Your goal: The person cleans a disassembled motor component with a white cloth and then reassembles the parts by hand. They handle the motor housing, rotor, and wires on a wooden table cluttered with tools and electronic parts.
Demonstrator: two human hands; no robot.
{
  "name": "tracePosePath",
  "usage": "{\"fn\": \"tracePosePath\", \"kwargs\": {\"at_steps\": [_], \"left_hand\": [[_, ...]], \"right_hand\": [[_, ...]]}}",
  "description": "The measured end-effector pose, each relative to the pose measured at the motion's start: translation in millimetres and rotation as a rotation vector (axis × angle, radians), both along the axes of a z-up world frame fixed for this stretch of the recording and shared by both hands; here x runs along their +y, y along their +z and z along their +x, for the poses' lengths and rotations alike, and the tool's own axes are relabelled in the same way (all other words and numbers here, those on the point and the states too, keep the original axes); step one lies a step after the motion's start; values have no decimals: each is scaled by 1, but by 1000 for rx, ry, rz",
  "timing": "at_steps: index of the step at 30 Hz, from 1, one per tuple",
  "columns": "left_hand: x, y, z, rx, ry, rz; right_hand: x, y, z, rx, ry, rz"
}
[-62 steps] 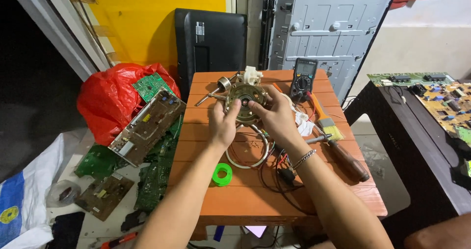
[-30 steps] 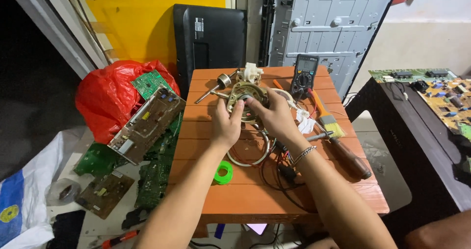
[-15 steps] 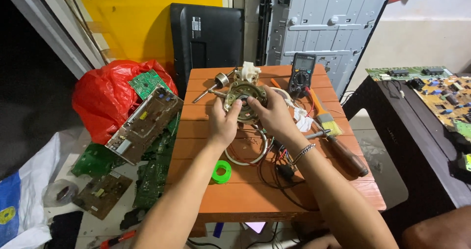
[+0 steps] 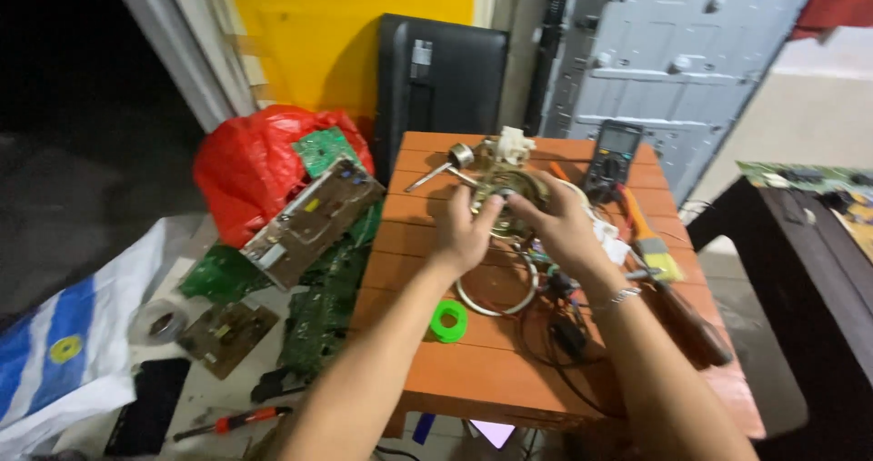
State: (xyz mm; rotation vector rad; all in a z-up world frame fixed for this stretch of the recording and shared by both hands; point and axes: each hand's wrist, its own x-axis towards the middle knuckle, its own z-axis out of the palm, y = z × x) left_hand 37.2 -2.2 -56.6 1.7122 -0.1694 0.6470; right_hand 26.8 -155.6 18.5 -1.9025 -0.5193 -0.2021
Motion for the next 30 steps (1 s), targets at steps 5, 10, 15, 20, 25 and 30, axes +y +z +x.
{"fn": "tracePosePath", "kwargs": {"at_steps": [5,10,15,20,25,30], "left_hand": [[6,17,-9,-66,-18,29],[6,16,-9,-66,-62,35],[4,44,-27,-96,-120,-43],[8,57,-36,-141,-166,-302],[30,29,-2,38,252,-251],[28,43,-12,641,-717,-799]], "right_hand": [[8,18,-18,30,-31,34],[11,25,-27,52,-41,84],[2,14,-15,-12,10,179],[-3,8,-14,-291,-68,194],[-17,-20,22,-771,-263,41],[-15,-21,17,-1139,-171,-164]]}}
